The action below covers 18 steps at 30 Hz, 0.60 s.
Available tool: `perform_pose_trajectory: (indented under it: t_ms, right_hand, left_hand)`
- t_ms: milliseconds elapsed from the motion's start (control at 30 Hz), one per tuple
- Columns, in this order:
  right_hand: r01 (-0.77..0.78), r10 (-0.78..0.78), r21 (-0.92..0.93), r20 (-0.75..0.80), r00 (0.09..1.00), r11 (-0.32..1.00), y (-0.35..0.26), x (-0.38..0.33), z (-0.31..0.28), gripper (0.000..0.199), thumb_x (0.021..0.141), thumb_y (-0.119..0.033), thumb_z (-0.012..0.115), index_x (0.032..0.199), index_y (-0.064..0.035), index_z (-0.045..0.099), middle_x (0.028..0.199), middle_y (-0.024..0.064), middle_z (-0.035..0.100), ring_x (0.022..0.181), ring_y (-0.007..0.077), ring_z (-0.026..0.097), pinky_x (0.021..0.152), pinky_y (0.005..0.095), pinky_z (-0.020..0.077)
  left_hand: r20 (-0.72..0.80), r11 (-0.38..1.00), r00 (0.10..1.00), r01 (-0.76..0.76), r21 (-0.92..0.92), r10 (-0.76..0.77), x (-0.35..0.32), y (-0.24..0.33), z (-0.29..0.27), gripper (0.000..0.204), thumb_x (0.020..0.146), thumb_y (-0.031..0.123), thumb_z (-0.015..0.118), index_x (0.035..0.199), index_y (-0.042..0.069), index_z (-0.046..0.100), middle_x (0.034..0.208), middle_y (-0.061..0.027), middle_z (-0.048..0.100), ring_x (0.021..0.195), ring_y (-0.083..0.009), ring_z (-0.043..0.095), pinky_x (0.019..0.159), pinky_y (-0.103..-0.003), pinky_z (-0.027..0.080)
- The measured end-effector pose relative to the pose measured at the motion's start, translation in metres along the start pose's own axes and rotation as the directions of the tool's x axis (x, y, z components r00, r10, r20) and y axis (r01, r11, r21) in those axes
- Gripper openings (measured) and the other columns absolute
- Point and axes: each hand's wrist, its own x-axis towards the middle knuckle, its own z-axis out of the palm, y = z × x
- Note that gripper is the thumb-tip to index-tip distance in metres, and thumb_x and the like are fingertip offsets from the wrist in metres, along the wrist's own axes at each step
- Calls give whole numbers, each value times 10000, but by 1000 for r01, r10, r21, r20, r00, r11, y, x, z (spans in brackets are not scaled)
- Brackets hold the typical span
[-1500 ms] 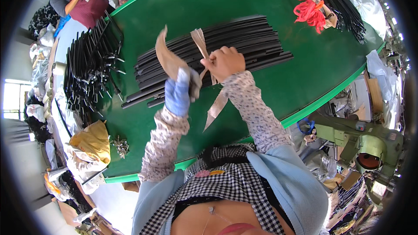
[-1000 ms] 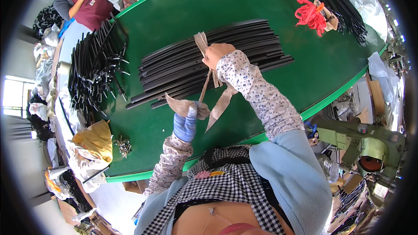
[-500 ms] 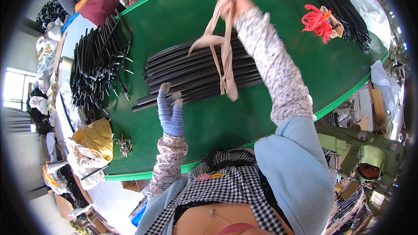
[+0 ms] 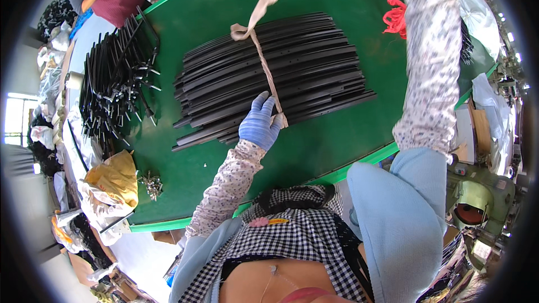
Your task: The person removes a bundle of black metal rods from a yellow basket, places them on a green worktable, and inserts small metal fasteners into the ends of each rod one by one. The person then gathers the assembled rods and returns them to the yellow basket.
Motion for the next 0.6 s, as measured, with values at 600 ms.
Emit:
perform_pose_trajectory:
  t_ms: [600]
  right_hand:
    - [182,227,-651,492,841,737,65,-396,-4,172,778,-73,697,937,-103,637,918,56,611,920,282,597,822,401,519]
  left_hand:
    - [-304,865,952,-126,-485,-31,174,-98,-153,187,897,127,600,1069,56,581,879,-74,636,768,-218,648,624,-316,538]
